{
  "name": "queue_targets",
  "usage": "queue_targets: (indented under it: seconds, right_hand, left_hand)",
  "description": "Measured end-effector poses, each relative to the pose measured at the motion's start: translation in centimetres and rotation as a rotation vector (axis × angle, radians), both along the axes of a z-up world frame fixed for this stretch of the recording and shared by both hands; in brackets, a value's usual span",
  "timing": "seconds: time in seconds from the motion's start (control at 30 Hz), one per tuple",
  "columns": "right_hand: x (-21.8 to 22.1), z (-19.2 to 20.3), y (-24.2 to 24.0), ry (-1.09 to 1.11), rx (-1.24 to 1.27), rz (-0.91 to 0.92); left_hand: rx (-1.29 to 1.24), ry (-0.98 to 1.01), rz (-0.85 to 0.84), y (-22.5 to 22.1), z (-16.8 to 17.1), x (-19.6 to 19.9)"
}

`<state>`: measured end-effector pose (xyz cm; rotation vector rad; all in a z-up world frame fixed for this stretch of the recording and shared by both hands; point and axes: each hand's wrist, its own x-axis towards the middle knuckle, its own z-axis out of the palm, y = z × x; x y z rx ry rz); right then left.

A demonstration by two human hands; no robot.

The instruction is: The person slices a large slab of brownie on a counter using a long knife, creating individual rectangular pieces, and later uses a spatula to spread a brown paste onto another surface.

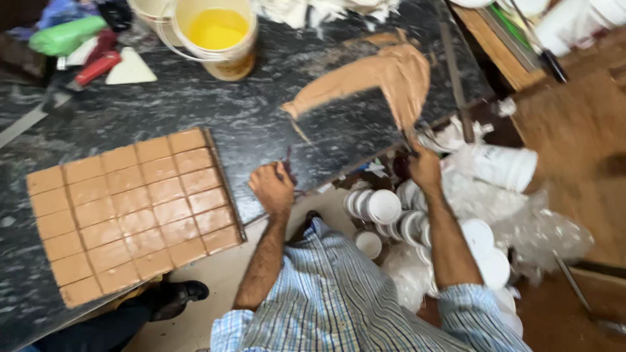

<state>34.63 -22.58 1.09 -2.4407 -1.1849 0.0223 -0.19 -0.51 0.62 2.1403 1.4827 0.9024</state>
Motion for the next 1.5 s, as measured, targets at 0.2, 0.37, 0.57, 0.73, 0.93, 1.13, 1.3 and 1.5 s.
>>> queue_targets:
  seconds: [0.2, 0.37, 0.57, 0.73, 0.93, 1.13, 1.3, 1.5]
  right_hand:
    - [-1.0, 2.4, 4.3, 0.825, 0.236, -0.314]
    - [-4.4, -0.6, 10.9, 0.290, 0.138, -0.128]
    - [-13.6, -1.6, 13.1, 0.296, -0.138, 0.047]
    - [-17.1, -0.7, 4.8, 0.690, 0.081, 0.219]
    - [-8.0, 1.0, 0.6, 0.444, 0.177, 0.036]
    - [-12.0, -3.3, 4.1, -0.010, -0.283, -0.116]
    - [-11.5, -2.5, 4.5, 0.055, -0.244, -0.012]
    - [-9.1, 1.4, 6.9, 0.912, 0.064, -0.140]
  left_hand:
    - [0.034, -0.028, 0.032, 0.6, 0.3, 0.7]
    - [0.089, -0.088, 0.061, 0.7, -0.3, 0.9]
    - [0.011, -0.264, 0.082, 0.4, -1.4, 0.4]
    - [0.024, -0.338, 0.081, 0.3, -1.6, 0.1]
    - [0.071, -0.184, 0.054, 0.6, -0.8, 0.7]
    - [0.090, -0.164, 0.053, 0.6, -0.6, 0.8]
    - [0.062, -0.122, 0.058, 0.2, -0.9, 0.6]
    - [0.062, -0.125, 0.058, 0.7, -0.1, 1.1]
